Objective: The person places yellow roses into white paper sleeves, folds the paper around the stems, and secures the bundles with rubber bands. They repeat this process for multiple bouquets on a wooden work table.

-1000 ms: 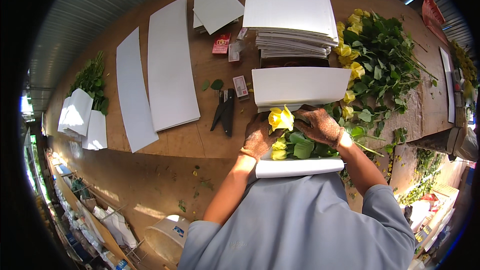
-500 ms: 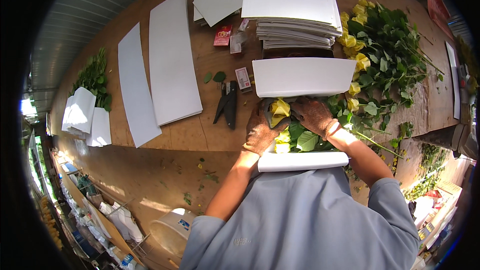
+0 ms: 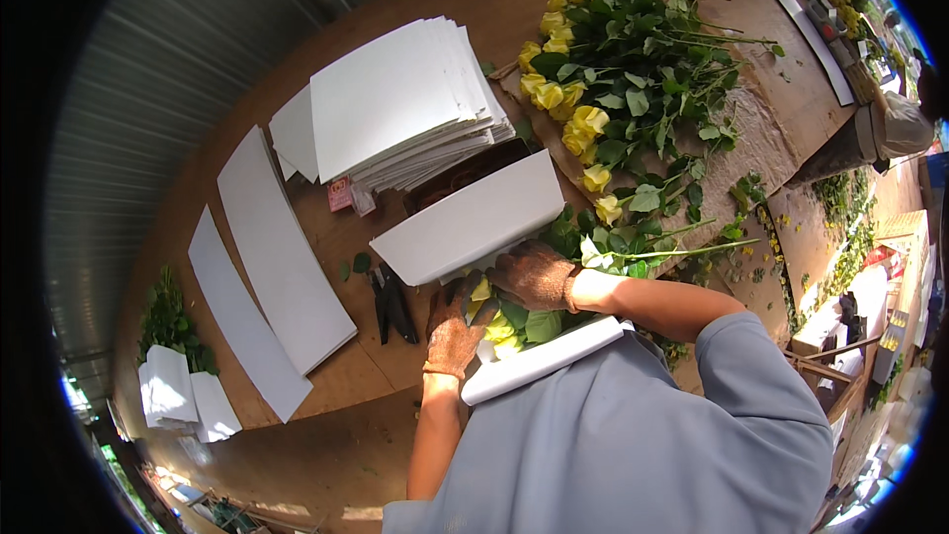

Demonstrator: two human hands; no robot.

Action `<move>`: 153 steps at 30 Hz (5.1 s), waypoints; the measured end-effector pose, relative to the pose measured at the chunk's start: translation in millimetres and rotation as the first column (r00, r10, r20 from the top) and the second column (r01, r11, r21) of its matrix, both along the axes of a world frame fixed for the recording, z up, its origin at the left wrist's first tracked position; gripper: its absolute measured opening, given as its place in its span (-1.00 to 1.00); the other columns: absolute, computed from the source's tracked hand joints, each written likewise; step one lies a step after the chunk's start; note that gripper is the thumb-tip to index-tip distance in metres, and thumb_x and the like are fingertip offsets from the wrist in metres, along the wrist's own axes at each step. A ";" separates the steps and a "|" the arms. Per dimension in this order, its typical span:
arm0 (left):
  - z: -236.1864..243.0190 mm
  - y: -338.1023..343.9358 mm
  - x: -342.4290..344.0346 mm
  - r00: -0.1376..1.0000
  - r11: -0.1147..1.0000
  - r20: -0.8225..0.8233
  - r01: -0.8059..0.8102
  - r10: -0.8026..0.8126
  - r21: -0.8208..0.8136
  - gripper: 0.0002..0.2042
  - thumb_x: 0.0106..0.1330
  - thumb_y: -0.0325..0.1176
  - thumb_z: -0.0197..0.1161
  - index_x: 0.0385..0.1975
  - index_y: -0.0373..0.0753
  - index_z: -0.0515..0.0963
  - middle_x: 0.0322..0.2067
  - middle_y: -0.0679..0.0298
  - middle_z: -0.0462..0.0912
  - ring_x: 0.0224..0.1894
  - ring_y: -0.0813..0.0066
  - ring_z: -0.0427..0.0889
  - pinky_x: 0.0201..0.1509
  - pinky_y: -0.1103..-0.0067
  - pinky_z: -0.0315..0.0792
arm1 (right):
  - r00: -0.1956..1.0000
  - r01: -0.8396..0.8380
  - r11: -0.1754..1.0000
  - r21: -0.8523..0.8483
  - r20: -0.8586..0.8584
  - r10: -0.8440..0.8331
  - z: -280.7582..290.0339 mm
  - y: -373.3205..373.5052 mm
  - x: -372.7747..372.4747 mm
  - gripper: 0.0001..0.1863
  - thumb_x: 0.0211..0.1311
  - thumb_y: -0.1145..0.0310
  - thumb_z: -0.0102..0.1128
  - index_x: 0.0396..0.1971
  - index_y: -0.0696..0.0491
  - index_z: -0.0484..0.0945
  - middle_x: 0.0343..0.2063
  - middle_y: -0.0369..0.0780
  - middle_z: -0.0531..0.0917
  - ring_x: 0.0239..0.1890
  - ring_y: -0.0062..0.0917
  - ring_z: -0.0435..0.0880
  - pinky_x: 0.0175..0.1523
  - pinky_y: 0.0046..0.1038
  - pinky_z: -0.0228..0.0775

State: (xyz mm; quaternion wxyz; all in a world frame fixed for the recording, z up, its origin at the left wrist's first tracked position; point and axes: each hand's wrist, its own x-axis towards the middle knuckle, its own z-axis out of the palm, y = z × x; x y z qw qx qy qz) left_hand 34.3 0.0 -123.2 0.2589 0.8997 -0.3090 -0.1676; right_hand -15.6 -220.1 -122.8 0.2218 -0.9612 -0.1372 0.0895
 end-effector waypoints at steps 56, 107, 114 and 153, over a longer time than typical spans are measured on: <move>-9.8 -4.8 -13.1 0.995 0.996 0.089 -0.047 0.054 -0.080 -0.39 0.27 0.06 0.34 0.32 0.03 0.49 0.03 0.07 0.55 0.15 0.07 0.48 0.24 0.20 0.40 | 0.955 0.026 0.983 -0.181 0.296 0.029 -0.8 3.3 32.1 -0.64 0.21 0.39 0.15 0.01 -0.14 0.69 -0.20 -0.15 0.71 -0.24 -0.25 0.75 -0.23 -0.20 0.64; 36.4 217.5 37.9 0.985 0.986 0.072 -0.154 0.158 -0.059 -0.44 0.21 -0.18 0.48 0.25 -0.01 0.55 0.25 0.09 0.53 0.30 0.13 0.49 0.39 0.31 0.41 | 0.999 -0.006 0.996 -0.087 0.038 0.009 136.9 53.3 -97.9 -0.51 0.15 0.14 0.47 0.07 0.00 0.66 -0.10 -0.14 0.70 -0.04 -0.21 0.70 0.13 -0.23 0.54; 32.0 83.6 -11.0 0.976 0.970 -0.181 0.076 -0.120 -0.232 -0.46 0.24 -0.05 0.42 0.22 -0.07 0.58 0.28 -0.04 0.47 0.29 -0.01 0.49 0.35 0.29 0.41 | 0.996 0.055 0.998 0.002 -0.064 -0.055 171.8 54.6 -28.4 -0.65 0.29 0.34 0.36 0.02 0.15 0.65 -0.19 -0.10 0.76 -0.20 -0.31 0.79 -0.05 -0.33 0.61; -27.1 324.9 -26.9 0.502 0.463 0.045 -0.755 0.864 -0.465 -0.14 0.18 -0.04 0.56 0.44 -0.22 0.30 0.27 -0.02 0.41 0.27 0.14 0.46 0.26 0.33 0.45 | 0.823 0.077 0.794 0.603 -0.488 0.291 65.4 248.7 88.7 -0.18 0.35 -0.16 0.24 0.42 0.04 0.26 -0.05 -0.18 0.65 -0.12 -0.57 0.63 -0.09 -0.45 0.59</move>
